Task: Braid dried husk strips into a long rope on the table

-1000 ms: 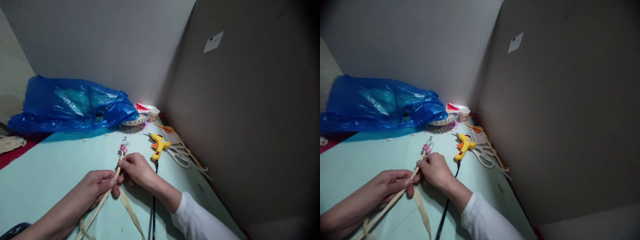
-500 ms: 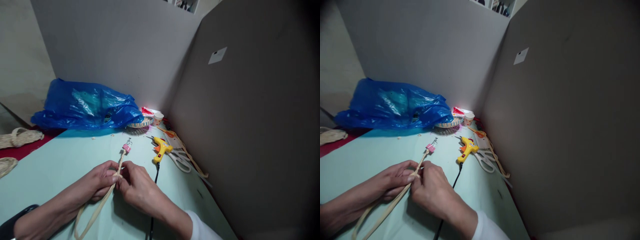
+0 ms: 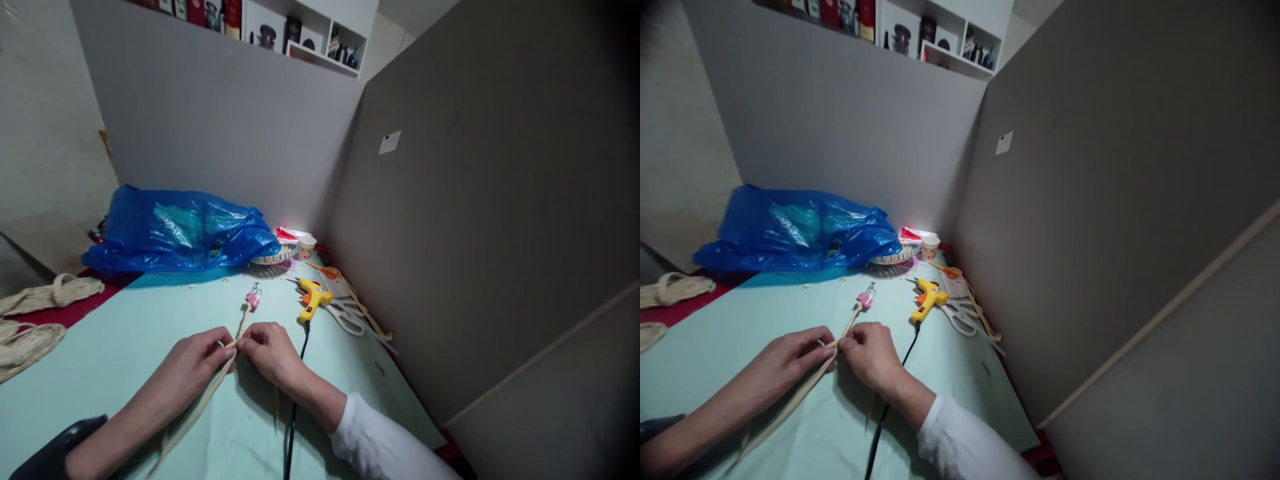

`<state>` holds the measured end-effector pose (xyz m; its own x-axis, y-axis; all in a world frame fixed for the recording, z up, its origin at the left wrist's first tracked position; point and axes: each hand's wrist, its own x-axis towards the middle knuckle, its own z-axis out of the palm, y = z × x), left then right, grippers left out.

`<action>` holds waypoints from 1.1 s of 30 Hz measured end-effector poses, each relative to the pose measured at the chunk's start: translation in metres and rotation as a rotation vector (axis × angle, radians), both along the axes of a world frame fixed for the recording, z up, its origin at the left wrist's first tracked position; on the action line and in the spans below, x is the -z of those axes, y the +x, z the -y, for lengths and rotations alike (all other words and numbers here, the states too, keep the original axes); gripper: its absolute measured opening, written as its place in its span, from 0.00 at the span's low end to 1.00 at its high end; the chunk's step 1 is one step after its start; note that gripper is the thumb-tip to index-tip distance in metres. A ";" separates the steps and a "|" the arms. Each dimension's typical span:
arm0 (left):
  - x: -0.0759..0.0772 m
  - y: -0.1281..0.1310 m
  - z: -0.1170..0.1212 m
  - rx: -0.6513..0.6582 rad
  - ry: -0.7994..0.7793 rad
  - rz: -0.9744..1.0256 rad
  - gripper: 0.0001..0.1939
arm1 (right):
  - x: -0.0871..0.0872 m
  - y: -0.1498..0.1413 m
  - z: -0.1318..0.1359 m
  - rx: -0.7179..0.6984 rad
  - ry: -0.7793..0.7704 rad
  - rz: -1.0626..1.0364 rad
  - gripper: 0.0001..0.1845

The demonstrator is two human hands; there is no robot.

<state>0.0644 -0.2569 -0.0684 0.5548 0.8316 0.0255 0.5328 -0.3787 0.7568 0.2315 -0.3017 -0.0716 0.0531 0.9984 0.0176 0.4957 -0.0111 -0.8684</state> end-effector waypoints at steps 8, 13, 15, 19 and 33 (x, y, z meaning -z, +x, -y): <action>-0.004 0.007 0.022 -0.012 0.166 -0.044 0.16 | 0.001 -0.003 0.006 0.047 0.108 -0.008 0.09; 0.014 0.012 0.036 0.111 0.220 -0.072 0.14 | 0.007 0.002 0.002 0.011 0.018 -0.148 0.10; 0.020 0.013 0.038 0.158 0.247 -0.113 0.14 | 0.010 0.004 0.000 -0.015 -0.025 -0.222 0.10; 0.017 0.012 0.037 0.176 0.269 -0.199 0.16 | 0.014 0.005 -0.004 -0.024 -0.048 -0.344 0.07; 0.021 0.022 -0.005 0.004 -0.703 0.378 0.27 | 0.004 0.008 0.000 -0.081 -0.143 -0.527 0.04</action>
